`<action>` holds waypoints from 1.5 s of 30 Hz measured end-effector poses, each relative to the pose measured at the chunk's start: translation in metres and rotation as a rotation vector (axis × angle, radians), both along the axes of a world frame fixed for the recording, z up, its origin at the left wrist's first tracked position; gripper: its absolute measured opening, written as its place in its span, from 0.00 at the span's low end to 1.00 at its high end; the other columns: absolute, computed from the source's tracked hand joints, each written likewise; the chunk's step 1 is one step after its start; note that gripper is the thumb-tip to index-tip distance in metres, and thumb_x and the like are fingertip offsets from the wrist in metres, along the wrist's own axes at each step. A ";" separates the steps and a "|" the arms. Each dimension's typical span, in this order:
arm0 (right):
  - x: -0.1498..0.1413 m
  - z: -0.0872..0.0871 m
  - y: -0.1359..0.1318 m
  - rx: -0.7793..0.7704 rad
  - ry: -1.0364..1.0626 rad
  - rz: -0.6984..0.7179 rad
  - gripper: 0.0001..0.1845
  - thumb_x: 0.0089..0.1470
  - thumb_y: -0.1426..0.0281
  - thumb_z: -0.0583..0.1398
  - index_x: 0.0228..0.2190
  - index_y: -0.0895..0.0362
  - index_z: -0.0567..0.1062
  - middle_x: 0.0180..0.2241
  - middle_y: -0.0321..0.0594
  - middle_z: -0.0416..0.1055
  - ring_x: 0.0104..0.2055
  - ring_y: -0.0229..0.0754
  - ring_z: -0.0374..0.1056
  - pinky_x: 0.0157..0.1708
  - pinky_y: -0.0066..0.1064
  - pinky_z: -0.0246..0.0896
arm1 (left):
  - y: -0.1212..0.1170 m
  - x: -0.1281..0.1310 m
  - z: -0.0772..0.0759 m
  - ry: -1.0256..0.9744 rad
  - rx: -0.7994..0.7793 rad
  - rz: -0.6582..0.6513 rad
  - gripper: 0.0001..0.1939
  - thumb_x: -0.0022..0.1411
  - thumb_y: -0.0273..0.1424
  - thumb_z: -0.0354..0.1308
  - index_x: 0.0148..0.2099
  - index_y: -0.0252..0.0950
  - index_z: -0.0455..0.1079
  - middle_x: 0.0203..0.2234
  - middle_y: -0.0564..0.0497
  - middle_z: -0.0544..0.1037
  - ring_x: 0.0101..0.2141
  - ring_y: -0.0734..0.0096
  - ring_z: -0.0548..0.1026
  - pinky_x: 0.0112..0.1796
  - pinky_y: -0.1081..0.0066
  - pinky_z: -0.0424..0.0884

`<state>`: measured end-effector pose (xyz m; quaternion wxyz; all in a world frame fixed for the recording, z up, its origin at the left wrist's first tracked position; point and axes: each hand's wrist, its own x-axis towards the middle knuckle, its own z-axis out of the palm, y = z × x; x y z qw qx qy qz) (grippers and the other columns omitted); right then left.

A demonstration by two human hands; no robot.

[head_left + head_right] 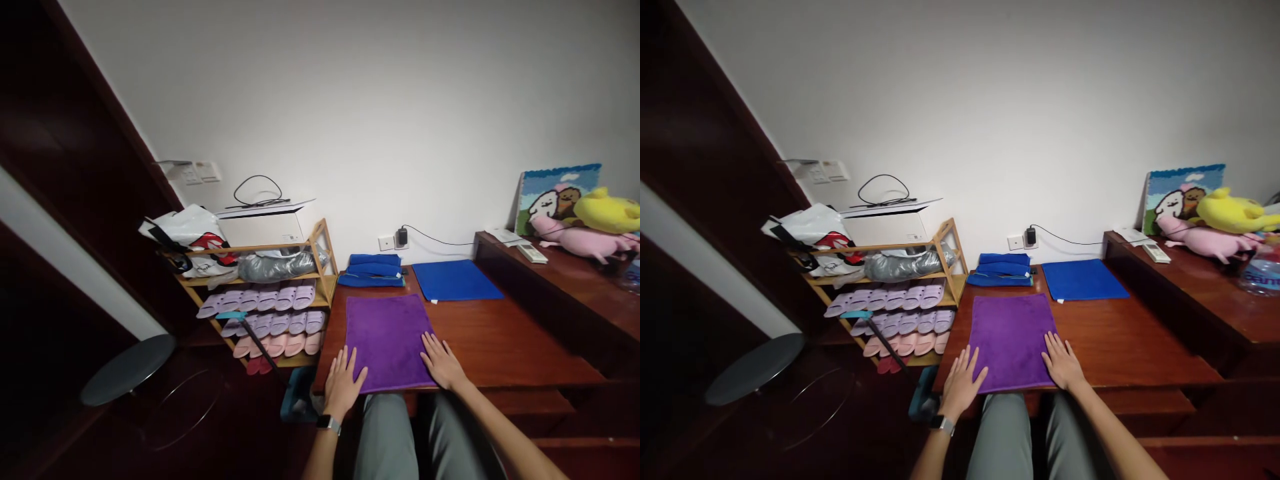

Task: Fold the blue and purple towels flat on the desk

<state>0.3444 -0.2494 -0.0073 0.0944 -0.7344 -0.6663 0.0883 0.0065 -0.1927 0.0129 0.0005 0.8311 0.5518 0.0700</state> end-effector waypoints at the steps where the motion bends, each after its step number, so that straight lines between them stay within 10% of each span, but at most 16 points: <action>1: 0.001 -0.001 -0.002 -0.001 -0.004 0.003 0.39 0.69 0.54 0.39 0.72 0.61 0.53 0.74 0.44 0.46 0.77 0.48 0.41 0.74 0.49 0.36 | -0.001 -0.008 0.000 0.006 -0.003 -0.003 0.37 0.75 0.53 0.41 0.77 0.41 0.51 0.74 0.44 0.54 0.72 0.53 0.51 0.69 0.49 0.53; 10: 0.019 -0.026 -0.024 0.056 0.006 0.019 0.40 0.69 0.52 0.40 0.72 0.62 0.54 0.74 0.44 0.45 0.76 0.47 0.43 0.74 0.46 0.40 | 0.003 0.001 0.005 0.005 0.041 -0.009 0.31 0.76 0.42 0.41 0.76 0.39 0.54 0.73 0.45 0.56 0.72 0.57 0.53 0.70 0.51 0.53; 19: 0.015 -0.020 -0.025 0.065 0.024 -0.001 0.40 0.69 0.52 0.40 0.72 0.61 0.53 0.74 0.43 0.44 0.76 0.48 0.42 0.74 0.48 0.39 | -0.001 0.131 0.010 -0.178 0.001 -0.282 0.31 0.77 0.48 0.38 0.75 0.44 0.57 0.74 0.46 0.56 0.72 0.58 0.53 0.70 0.51 0.52; 26: 0.041 -0.011 -0.026 -0.006 0.246 0.036 0.40 0.68 0.49 0.40 0.72 0.55 0.56 0.73 0.41 0.50 0.76 0.46 0.44 0.75 0.49 0.35 | 0.007 0.085 0.003 -0.123 -0.045 -0.340 0.32 0.75 0.53 0.43 0.75 0.49 0.55 0.74 0.47 0.55 0.72 0.57 0.53 0.70 0.48 0.51; 30: 0.060 -0.003 -0.007 0.090 0.541 -0.054 0.43 0.67 0.45 0.38 0.70 0.55 0.60 0.72 0.42 0.54 0.75 0.44 0.47 0.75 0.45 0.38 | -0.001 0.086 0.014 -0.099 -0.009 -0.398 0.29 0.78 0.47 0.40 0.74 0.43 0.57 0.73 0.46 0.58 0.72 0.59 0.55 0.70 0.51 0.53; 38: 0.081 0.009 0.045 -0.007 0.508 0.083 0.45 0.66 0.41 0.38 0.70 0.56 0.60 0.73 0.42 0.52 0.77 0.47 0.40 0.76 0.47 0.32 | -0.068 0.216 0.002 -0.193 0.020 -0.737 0.33 0.76 0.48 0.44 0.74 0.35 0.58 0.70 0.43 0.64 0.70 0.60 0.59 0.69 0.55 0.55; 45: 0.079 0.014 0.096 -0.054 0.236 0.249 0.41 0.69 0.48 0.40 0.70 0.59 0.59 0.73 0.46 0.52 0.76 0.49 0.44 0.75 0.49 0.37 | -0.076 0.218 -0.019 -0.252 -0.050 -0.736 0.36 0.73 0.42 0.51 0.76 0.33 0.50 0.74 0.39 0.50 0.73 0.54 0.50 0.70 0.51 0.56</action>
